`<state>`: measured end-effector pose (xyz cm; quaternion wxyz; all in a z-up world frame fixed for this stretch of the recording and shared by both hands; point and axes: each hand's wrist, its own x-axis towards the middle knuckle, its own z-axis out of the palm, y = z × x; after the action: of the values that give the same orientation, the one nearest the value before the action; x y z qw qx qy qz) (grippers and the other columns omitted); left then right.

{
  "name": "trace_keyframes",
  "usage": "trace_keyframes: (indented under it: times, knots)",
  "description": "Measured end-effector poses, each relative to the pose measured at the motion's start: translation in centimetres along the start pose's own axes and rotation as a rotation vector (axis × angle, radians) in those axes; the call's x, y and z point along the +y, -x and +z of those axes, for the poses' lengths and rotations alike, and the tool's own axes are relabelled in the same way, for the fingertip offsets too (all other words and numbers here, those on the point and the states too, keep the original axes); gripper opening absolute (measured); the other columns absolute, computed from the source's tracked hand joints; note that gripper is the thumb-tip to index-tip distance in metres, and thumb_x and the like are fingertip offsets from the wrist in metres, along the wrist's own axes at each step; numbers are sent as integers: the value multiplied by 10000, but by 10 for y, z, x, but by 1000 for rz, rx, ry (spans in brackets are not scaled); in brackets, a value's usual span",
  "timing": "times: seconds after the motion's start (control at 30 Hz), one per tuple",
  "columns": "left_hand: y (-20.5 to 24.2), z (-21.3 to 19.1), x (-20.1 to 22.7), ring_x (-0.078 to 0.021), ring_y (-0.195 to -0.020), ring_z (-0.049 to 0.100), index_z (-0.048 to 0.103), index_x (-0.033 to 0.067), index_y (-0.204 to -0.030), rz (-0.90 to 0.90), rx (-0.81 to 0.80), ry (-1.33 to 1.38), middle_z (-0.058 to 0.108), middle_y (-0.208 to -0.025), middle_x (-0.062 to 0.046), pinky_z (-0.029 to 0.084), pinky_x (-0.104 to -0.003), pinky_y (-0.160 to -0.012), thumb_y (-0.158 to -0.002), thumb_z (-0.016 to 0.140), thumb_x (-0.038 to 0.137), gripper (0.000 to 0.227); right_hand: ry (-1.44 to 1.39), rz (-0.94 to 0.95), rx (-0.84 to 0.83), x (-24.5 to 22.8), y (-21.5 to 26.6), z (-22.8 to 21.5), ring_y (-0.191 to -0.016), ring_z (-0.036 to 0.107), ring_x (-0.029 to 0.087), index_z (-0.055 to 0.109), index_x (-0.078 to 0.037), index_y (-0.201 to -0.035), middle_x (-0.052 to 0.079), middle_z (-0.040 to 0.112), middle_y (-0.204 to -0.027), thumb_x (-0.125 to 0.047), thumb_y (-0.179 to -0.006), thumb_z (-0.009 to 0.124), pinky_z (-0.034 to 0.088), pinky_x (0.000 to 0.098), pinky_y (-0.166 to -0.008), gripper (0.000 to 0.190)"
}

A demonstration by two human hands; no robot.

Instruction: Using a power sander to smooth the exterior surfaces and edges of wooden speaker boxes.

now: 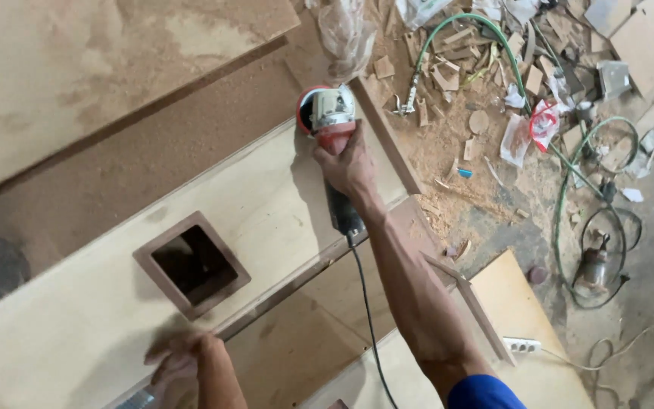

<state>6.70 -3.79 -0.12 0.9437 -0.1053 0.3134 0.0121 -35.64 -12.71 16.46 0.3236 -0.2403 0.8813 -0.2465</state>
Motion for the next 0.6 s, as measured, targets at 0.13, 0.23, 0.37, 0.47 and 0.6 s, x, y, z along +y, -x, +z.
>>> trace_keyframes:
  times: [0.13,0.23,0.37,0.47,0.6]
  knots:
    - [213,91,-1,-363,-670,712,697,2,-684,-293,794,-408,694,-650,-134,475,-431,-610,-948,491,-8,334,-184,33,-81,-3,0,-4,-905,717,364,366,-127,-1263,232,657,-1240,-352,-813,712,649,495,-692,611]
    - [176,64,14,-373,-661,678,709,-77,-855,-243,775,-429,718,-817,-201,584,-488,-602,-907,598,-133,135,-171,4,-46,-1,-9,2,-860,727,403,338,-130,-1299,229,712,-1151,-479,-809,678,612,523,-710,692]
    - [187,65,9,-361,-745,712,737,-148,-1025,-255,742,-538,756,-945,-236,579,-397,-647,-1023,623,-80,132,-161,-51,1,7,-18,3,-775,725,350,212,-125,-1502,170,746,-1016,-502,-825,647,630,464,-648,889]
    - [224,62,-1,-403,-792,707,714,-140,-1158,-127,574,-495,729,-985,-243,597,-433,-717,-1046,579,-53,196,-118,-53,-23,15,-23,0,-830,723,377,202,-143,-1510,178,744,-1088,-452,-822,684,619,489,-690,895]
    - [5,-29,45,-532,-1273,553,581,51,-1393,141,80,-256,521,-1493,-169,579,-636,-868,-914,639,92,485,-84,-53,-53,17,-27,-6,-834,709,347,331,-123,-1326,176,725,-1092,-559,-814,668,600,469,-669,752]
